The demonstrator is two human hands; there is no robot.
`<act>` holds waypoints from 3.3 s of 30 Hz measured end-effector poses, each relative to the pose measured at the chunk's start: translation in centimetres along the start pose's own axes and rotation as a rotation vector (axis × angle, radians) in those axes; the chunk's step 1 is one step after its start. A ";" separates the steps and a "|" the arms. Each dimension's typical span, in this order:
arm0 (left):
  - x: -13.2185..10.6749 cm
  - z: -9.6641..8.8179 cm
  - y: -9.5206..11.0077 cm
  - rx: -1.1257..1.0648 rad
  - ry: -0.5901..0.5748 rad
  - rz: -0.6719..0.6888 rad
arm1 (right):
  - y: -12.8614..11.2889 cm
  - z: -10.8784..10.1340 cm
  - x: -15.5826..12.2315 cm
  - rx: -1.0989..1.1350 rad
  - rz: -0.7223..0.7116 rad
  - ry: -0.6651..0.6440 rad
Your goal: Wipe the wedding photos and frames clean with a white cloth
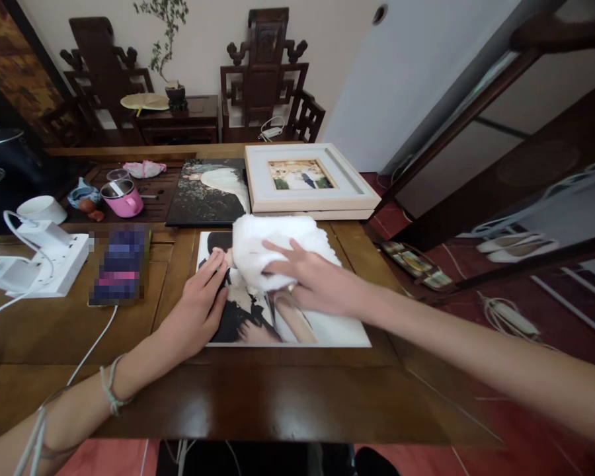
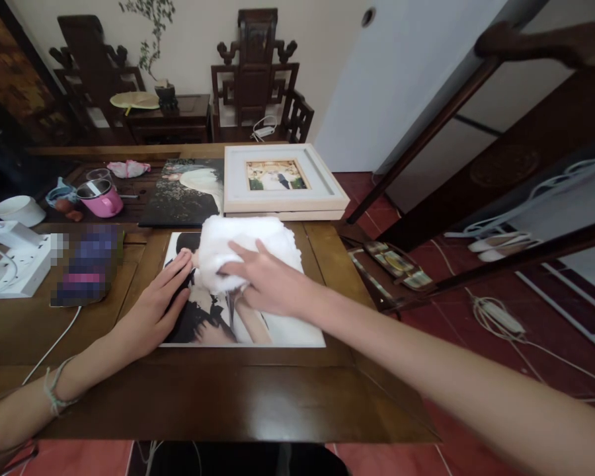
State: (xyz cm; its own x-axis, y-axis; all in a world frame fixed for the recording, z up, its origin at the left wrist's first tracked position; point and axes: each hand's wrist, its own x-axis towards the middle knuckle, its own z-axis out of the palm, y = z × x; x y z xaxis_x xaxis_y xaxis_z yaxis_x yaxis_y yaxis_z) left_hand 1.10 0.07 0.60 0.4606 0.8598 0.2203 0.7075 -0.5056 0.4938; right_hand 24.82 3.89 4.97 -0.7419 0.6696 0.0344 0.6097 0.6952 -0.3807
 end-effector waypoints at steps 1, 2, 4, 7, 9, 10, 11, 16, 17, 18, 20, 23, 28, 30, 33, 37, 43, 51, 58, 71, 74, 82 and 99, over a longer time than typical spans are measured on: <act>0.0 0.0 0.0 0.001 -0.001 0.000 | 0.5 -0.4 0.8 0.005 0.000 0.013; 0.0 0.0 0.0 -0.001 -0.002 0.000 | 0.7 -0.8 1.5 0.014 0.002 0.027; 0.0 0.0 -0.1 -0.006 -0.001 0.004 | 0.7 -1.2 2.1 0.038 0.025 0.042; 0.0 0.1 -0.2 -0.011 0.009 0.013 | -0.6 -1.0 1.5 0.041 0.065 0.017; -0.1 0.1 -0.2 -0.011 0.015 0.018 | -2.2 -0.1 -0.1 0.019 0.072 -0.016; -0.1 0.1 -0.2 -0.011 0.017 0.020 | -3.2 0.4 -1.2 0.015 0.067 -0.033; -0.1 0.1 -0.2 -0.010 0.017 0.021 | -4.2 1.0 -2.4 0.022 0.051 -0.040; -0.1 0.2 -0.3 0.002 0.014 0.010 | -8.9 2.7 -7.6 0.108 -0.041 -0.055; -0.1 0.2 -0.3 0.003 0.016 0.011 | -9.4 2.7 -8.1 0.121 -0.044 -0.072; -0.1 0.2 -0.3 0.003 0.018 0.015 | -9.6 2.6 -8.3 0.131 -0.042 -0.089; -0.1 0.2 -0.3 0.003 0.015 0.022 | -9.1 2.3 -7.8 0.145 -0.028 -0.112; -0.1 0.2 -0.3 0.000 0.007 0.027 | -6.9 1.8 -5.5 0.115 0.014 -0.088; -0.1 0.3 -0.3 -0.008 0.029 0.032 | -2.0 0.5 0.0 0.023 0.034 0.005; -0.1 0.3 -0.3 -0.009 0.036 0.037 | -0.7 -0.3 1.8 0.035 0.014 0.032; -0.1 0.3 -0.3 -0.008 0.038 0.042 | 0.3 -1.2 3.5 0.091 -0.009 0.064; -0.1 0.2 -0.3 -0.004 0.033 0.030 | -0.5 -0.9 2.7 0.044 0.027 0.042; -0.1 0.2 -0.2 -0.015 0.017 0.020 | -5.6 2.2 -4.2 -0.009 0.003 0.013; -0.2 0.3 -0.3 -0.002 0.021 0.028 | -9.0 3.6 -7.7 -0.028 -0.103 -0.085; -0.1 0.1 -0.3 -0.124 0.096 0.001 | -4.5 1.6 -0.5 -0.211 0.087 -0.111; 0.1 -0.4 0.1 -0.240 0.248 -0.051 | -9.2 3.7 -5.8 0.047 -0.258 -0.089; 0.0 0.0 0.0 -0.140 0.089 -0.034 | -8.2 2.8 -7.2 0.041 -0.169 -0.103; -0.1 0.6 -0.5 -0.030 0.083 0.048 | -2.2 0.2 -2.4 0.029 0.170 0.052; 0.1 0.3 -0.3 -0.078 0.092 0.033 | 3.5 -2.2 0.9 0.069 0.069 0.154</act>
State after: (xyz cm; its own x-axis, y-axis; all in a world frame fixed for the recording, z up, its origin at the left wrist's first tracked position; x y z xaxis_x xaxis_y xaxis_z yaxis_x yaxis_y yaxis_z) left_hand 1.08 0.27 0.26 0.4293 0.8476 0.3119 0.6471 -0.5295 0.5485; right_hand 26.93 7.49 5.74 -0.6444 0.7508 0.1452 0.6330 0.6302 -0.4497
